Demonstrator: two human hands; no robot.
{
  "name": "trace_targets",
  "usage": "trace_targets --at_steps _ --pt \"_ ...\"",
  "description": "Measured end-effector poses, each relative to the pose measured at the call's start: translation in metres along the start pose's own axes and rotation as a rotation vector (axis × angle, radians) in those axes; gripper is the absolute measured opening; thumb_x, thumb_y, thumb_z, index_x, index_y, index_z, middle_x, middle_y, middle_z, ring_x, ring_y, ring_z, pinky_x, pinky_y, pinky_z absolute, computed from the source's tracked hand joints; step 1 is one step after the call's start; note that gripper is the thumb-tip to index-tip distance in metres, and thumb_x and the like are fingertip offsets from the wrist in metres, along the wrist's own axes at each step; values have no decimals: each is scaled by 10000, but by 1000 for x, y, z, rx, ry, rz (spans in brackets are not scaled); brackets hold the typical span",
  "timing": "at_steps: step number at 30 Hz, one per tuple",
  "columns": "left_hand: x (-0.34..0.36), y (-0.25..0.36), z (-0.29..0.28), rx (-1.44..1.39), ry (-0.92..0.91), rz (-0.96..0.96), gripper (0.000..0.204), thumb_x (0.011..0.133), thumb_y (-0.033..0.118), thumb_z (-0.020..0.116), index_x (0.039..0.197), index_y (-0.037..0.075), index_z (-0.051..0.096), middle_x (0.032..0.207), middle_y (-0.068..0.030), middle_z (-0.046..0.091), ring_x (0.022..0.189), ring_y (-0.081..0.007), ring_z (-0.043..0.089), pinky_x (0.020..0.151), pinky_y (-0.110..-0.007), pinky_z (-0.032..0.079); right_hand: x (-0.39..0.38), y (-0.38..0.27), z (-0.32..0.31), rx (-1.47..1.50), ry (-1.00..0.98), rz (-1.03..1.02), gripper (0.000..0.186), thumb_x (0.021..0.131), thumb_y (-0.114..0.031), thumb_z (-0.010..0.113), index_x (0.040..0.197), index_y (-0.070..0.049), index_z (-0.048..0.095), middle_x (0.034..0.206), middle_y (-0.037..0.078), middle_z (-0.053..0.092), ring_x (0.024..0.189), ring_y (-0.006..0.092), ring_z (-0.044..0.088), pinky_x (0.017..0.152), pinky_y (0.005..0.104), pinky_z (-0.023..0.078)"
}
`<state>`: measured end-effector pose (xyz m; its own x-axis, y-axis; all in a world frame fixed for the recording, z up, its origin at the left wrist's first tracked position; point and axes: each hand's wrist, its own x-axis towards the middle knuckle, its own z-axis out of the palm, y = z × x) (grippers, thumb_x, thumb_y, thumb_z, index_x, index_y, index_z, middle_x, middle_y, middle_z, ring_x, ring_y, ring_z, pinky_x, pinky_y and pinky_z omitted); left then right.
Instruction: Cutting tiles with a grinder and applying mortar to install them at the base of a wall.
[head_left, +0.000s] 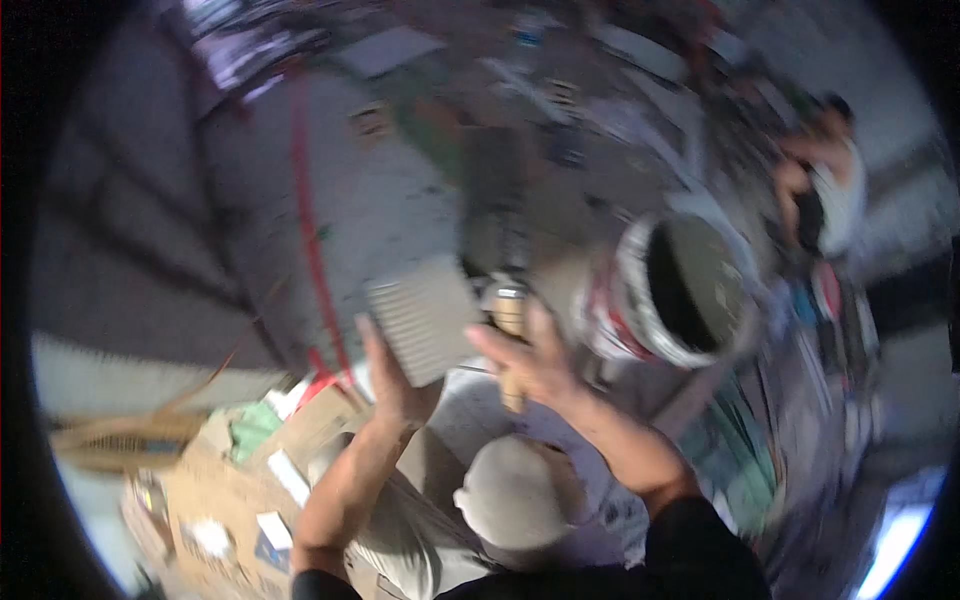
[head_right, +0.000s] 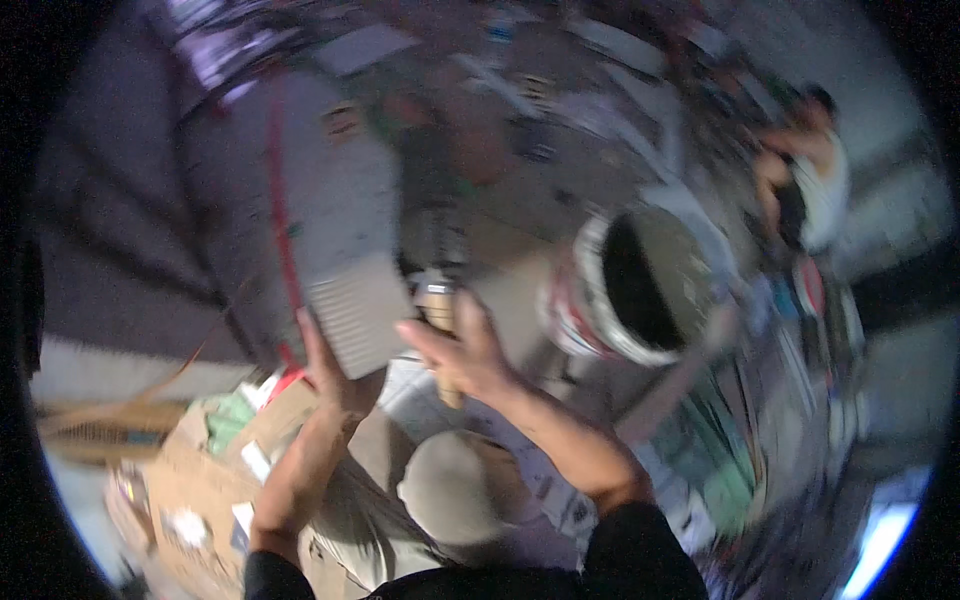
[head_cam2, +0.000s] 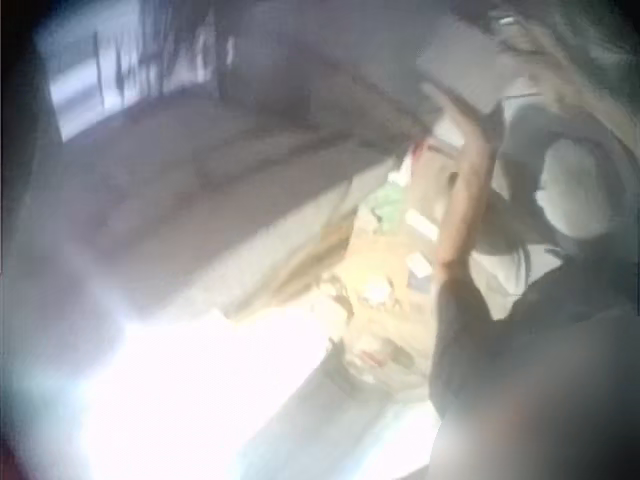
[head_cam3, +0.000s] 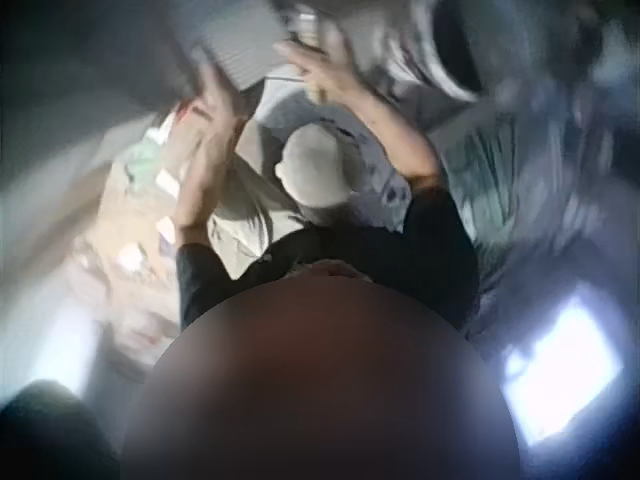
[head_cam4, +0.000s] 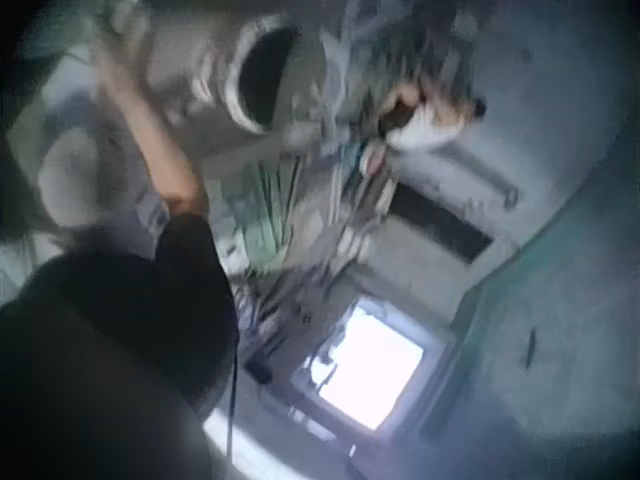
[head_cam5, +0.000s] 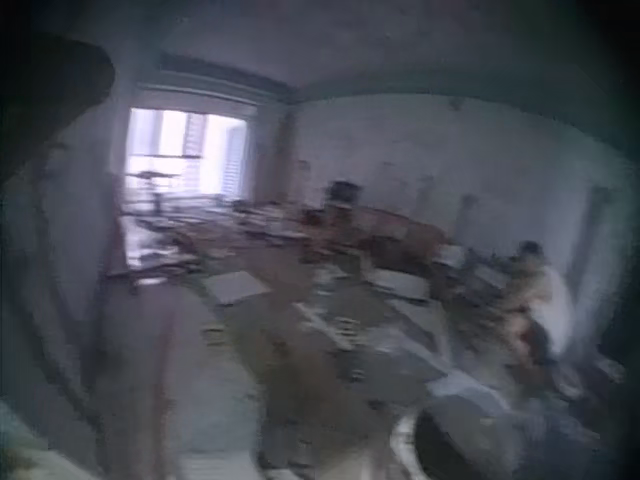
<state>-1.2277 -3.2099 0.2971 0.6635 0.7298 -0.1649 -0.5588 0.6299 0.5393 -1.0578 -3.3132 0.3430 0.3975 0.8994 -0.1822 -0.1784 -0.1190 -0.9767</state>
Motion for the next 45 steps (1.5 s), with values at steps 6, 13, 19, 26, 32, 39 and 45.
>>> trace_targets --at_steps 6,13,19,26,32,39,45 --pt "19 -57 58 -285 165 -6 796 1105 680 518 1624 78 483 1550 -163 606 1421 -345 596 1250 -520 458 2 -30 -50 -475 148 -333 496 1040 -362 808 1292 -10 564 828 64 629 725 150 580 671 375 504" --pt "20 -82 28 -134 -10 -71 823 1086 671 556 1643 71 469 1495 -245 613 1305 -407 631 1135 -553 518 -66 -115 -219 -883 300 -326 563 1088 -523 680 1357 -32 622 959 166 779 849 329 778 805 440 616" --pt "2 -78 -25 196 266 -117 811 1083 689 554 1589 56 525 1442 -216 660 1293 -374 657 1109 -530 536 -92 -174 -327 -1411 302 27 405 1044 -391 739 1199 -17 736 963 190 800 885 402 801 811 496 630" --pt "43 -116 12 80 173 -215 852 1087 742 471 1576 48 541 1390 -230 700 1180 -363 727 1010 -492 612 -26 -64 -391 -1795 51 165 214 955 -198 720 865 -30 817 818 194 784 834 391 802 791 520 644" --pt "43 -117 5 112 168 -168 826 1113 709 438 1594 44 531 1395 -265 699 1197 -388 730 1018 -510 610 29 21 -407 -1712 1 243 200 915 -121 675 875 -4 833 907 237 803 909 428 804 833 550 642" --pt "49 -132 11 117 207 -216 833 1099 728 447 1604 70 528 1418 -251 695 1196 -382 727 1010 -506 607 45 15 -407 -1401 54 504 353 986 -265 684 909 67 775 893 278 782 906 474 787 791 577 617" --pt "67 -126 39 139 181 -257 830 1109 729 411 1619 82 508 1428 -245 690 1180 -372 728 975 -484 612 8 -19 -394 -1728 138 123 283 955 -292 752 870 -32 825 796 181 783 838 306 810 726 482 618"
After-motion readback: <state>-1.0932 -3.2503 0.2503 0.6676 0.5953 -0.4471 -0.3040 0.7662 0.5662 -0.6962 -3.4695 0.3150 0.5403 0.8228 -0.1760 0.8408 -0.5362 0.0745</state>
